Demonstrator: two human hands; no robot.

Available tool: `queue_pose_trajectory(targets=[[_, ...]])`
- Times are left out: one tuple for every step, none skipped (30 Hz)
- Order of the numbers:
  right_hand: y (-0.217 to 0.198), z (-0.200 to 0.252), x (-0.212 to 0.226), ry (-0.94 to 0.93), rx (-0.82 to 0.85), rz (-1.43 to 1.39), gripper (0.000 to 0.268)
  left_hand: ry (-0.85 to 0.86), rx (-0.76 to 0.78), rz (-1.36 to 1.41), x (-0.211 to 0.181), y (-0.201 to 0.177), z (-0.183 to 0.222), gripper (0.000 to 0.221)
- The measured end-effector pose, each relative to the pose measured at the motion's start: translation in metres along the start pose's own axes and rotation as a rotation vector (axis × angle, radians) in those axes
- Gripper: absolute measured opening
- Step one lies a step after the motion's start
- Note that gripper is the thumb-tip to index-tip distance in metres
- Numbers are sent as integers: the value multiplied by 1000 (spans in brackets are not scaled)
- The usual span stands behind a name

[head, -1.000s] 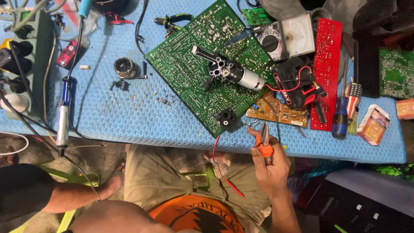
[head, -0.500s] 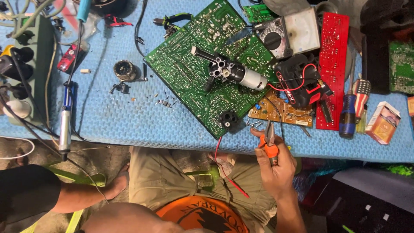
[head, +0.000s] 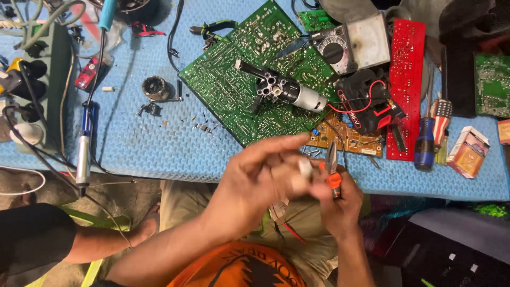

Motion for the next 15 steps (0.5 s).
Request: queue_pose_trajectory(targets=[[-1,1,-10,-16,-34,18,27,-45,-43,137,9,-6,-6,47],[-3,1,-21,-32,-71,37,28,-92,-85,274,18,-11,-12,38],[-3,2,-27,-32,-72,38,28,-92,-84,274,21,-13,-15,38],[-5,3,-34,-12,-89,38,25,-81,-79,355,25,-15,-16,34],[-6,4,-42,7,-107,38,25,-70,-75,435,28,-17,-18,29],[-7,3,-44,6,-106,39,25,-68,-76,436,30,-17,-18,29],[-8,2,-47,10,-113,38,26,-81,-101,465,32,-18,-19,30],[-8,1,-49,14,-121,36,28,-94,-125,493,33,-19,-20,31],[-9,0,-51,12,-120,36,28,-92,-125,493,33,-19,-21,31],[-9,-1,-54,-8,-116,15,30,-94,-119,530,33,-19,-21,26],[-9,-2,-56,-28,-112,-5,32,-95,-112,568,33,-19,-22,21],[-9,-2,-57,-28,-111,-5,32,-95,-113,568,33,-20,-22,21],[-9,-3,-58,-45,-109,-40,32,-107,-102,585,34,-20,-21,21],[-9,-3,-59,-63,-107,-76,32,-119,-90,601,34,-20,-21,22],[-8,-4,-58,-62,-107,-76,32,-120,-91,601,34,-20,-21,22]])
Point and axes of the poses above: each hand's wrist, its own z-axis away from the middle knuckle, its own y-axis out of the palm, x = y × z, the point moved 3 cm from there along -z, towards the middle knuckle, and after that the axes turned 5 degrees about y, right-handed, at the moved point
